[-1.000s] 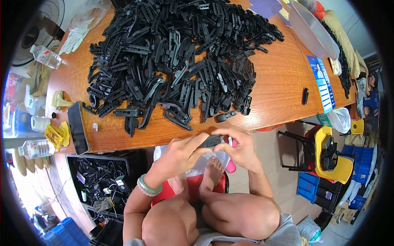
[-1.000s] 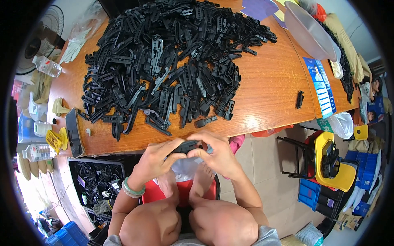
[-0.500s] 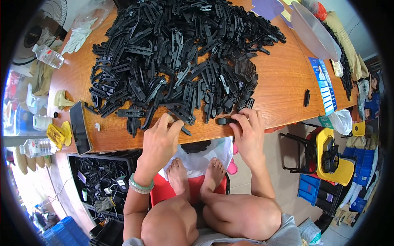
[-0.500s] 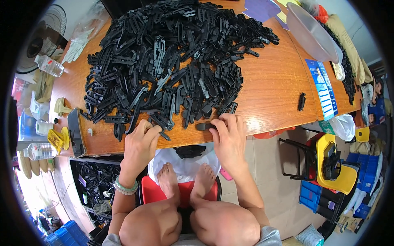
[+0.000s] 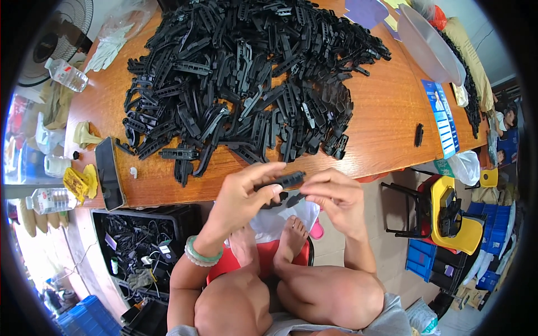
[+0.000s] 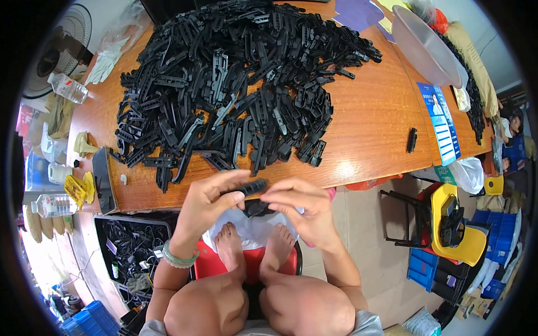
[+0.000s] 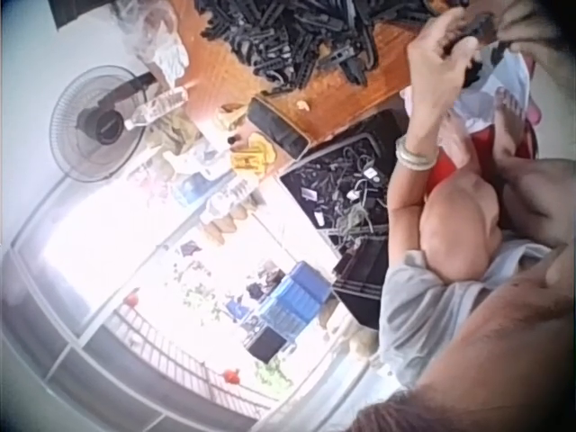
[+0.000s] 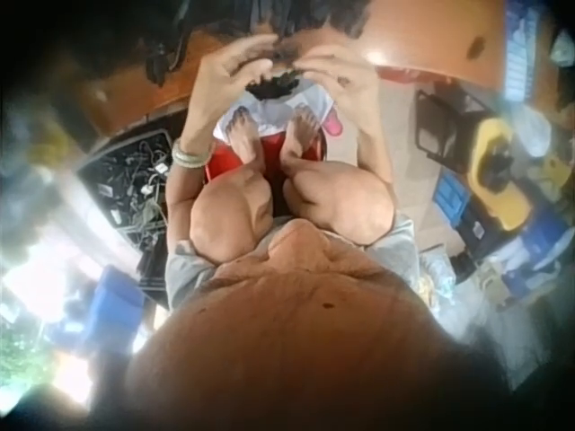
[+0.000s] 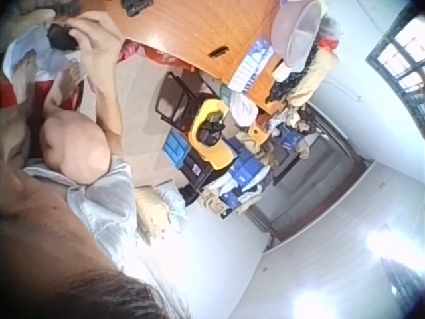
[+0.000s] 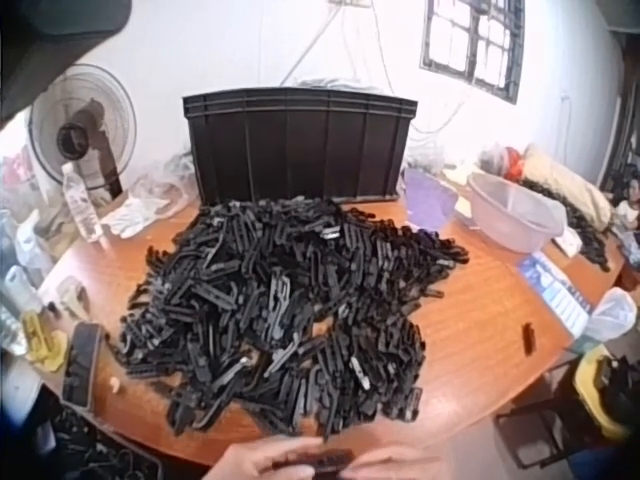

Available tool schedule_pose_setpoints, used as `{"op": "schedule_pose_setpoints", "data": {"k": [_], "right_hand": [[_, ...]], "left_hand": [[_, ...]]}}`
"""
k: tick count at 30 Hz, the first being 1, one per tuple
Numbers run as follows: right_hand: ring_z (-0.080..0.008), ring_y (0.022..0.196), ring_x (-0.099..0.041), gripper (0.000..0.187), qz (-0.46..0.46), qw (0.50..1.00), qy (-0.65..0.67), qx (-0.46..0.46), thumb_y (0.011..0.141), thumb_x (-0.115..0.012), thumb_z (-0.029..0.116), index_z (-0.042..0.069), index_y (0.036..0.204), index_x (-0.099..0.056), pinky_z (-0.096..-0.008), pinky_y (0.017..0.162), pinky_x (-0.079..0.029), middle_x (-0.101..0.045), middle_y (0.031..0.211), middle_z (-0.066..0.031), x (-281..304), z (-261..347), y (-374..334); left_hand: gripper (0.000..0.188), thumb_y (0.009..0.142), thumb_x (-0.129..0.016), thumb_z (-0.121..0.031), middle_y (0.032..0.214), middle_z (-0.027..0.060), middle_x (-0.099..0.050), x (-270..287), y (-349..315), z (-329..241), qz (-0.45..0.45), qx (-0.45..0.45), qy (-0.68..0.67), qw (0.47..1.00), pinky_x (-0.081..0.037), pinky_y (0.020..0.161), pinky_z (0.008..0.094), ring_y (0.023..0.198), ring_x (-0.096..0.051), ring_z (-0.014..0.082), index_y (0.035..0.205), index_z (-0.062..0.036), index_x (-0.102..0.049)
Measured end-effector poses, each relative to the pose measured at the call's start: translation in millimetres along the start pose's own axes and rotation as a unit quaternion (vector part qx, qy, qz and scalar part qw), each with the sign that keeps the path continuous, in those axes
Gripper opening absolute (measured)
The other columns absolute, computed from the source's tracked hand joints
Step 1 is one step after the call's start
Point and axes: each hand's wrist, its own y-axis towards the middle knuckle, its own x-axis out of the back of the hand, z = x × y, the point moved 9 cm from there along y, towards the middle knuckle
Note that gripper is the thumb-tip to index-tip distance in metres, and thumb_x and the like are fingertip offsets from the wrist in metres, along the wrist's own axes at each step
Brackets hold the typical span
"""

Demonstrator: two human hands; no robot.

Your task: The person repeatedly picks up plastic components from a pile on the table and assembles them together by hand.

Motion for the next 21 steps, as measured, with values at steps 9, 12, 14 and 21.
{"op": "schedule_pose_setpoints", "data": {"k": [9, 12, 14, 21], "right_hand": [[-0.021, 0.08, -0.064, 0.028, -0.118, 0.981, -0.107, 0.116, 0.067, -0.07, -0.011, -0.001, 0.093, -0.069, -0.0277, 0.066, -0.052, -0.066, 0.091, -0.0126, 9, 29, -13], [-0.0209, 0.08, -0.063, 0.028, -0.127, 0.978, -0.106, 0.125, 0.066, -0.072, -0.012, -0.001, 0.092, -0.067, -0.0278, 0.066, -0.051, -0.066, 0.09, -0.013, 9, 28, -13], [-0.0207, 0.08, -0.063, 0.028, -0.125, 0.978, -0.107, 0.125, 0.066, -0.072, -0.011, -0.001, 0.091, -0.067, -0.0275, 0.067, -0.051, -0.066, 0.089, -0.013, 8, 31, -12], [-0.02, 0.083, -0.061, 0.034, -0.111, 0.976, -0.115, 0.15, 0.065, -0.075, -0.004, -0.001, 0.098, -0.066, -0.0271, 0.067, -0.05, -0.063, 0.097, -0.013, 7, 32, -16]], "left_hand": [[0.028, 0.089, -0.059, -0.006, 0.08, 0.0114, -0.064, -30, -1, -17, 0.07, -0.043, 0.097, 0.992, -0.052, 0.059, 0.0252, 0.066, -0.063, 0.0118, 0.113, 0.0096, -0.055], [0.029, 0.089, -0.06, -0.007, 0.081, 0.0116, -0.064, -31, -1, -15, 0.076, -0.021, 0.06, 0.995, -0.052, 0.06, 0.0262, 0.069, -0.065, 0.0126, 0.113, 0.0079, -0.056], [0.032, 0.087, -0.062, -0.009, 0.084, 0.0162, -0.064, -33, -2, -15, 0.083, -0.031, 0.087, 0.992, -0.051, 0.061, 0.0297, 0.069, -0.066, 0.0204, 0.114, 0.0061, -0.055], [0.038, 0.082, -0.065, -0.008, 0.086, 0.0217, -0.062, -35, -12, -30, 0.018, -0.183, 0.24, 0.953, -0.049, 0.059, 0.037, 0.073, -0.062, 0.0369, 0.116, 0.0025, -0.053]]}}
